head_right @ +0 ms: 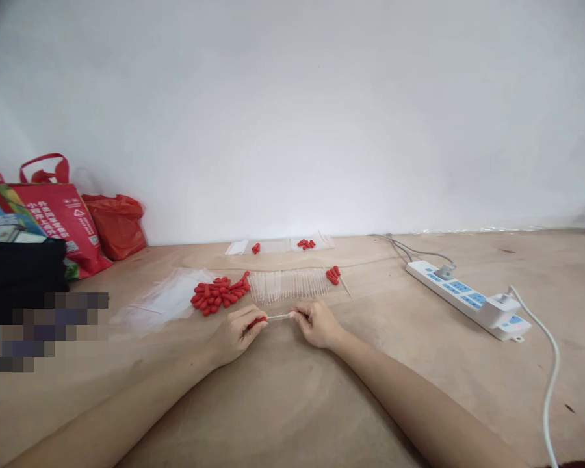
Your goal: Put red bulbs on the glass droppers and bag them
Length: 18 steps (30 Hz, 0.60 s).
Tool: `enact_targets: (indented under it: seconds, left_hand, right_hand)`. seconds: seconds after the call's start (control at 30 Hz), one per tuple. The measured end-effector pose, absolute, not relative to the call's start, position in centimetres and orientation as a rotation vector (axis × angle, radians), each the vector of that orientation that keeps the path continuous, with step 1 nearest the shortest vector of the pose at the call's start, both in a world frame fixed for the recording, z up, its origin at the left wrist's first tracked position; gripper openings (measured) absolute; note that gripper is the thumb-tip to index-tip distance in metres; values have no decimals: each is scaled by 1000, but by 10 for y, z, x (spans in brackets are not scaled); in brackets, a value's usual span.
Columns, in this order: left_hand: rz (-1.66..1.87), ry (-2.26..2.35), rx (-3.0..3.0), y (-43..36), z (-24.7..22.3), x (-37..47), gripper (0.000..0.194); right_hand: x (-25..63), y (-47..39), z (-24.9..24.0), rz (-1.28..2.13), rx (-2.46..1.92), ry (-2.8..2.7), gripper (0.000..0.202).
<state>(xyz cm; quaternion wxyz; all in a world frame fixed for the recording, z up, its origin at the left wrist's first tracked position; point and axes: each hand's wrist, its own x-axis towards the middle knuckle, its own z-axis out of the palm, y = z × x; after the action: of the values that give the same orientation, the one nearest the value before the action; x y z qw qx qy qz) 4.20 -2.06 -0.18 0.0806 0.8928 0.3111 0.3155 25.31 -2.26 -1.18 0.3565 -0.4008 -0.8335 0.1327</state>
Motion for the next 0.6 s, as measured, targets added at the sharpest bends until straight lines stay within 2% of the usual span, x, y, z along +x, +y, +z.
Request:
enact_targets:
  seconds: [0.17, 0.47, 0.6]
  left_hand:
    - [875, 869, 2735, -21, -2, 43, 23]
    - [856, 820, 2756, -20, 0, 43, 25]
    - [819, 858, 2737, -19, 2, 40, 23]
  right_hand:
    - [251, -26, -10, 264, -1062, -2194, 30]
    - [247, -26, -12, 370, -1095, -2214, 36]
    - [252, -23, -8, 200, -1058, -2340, 34]
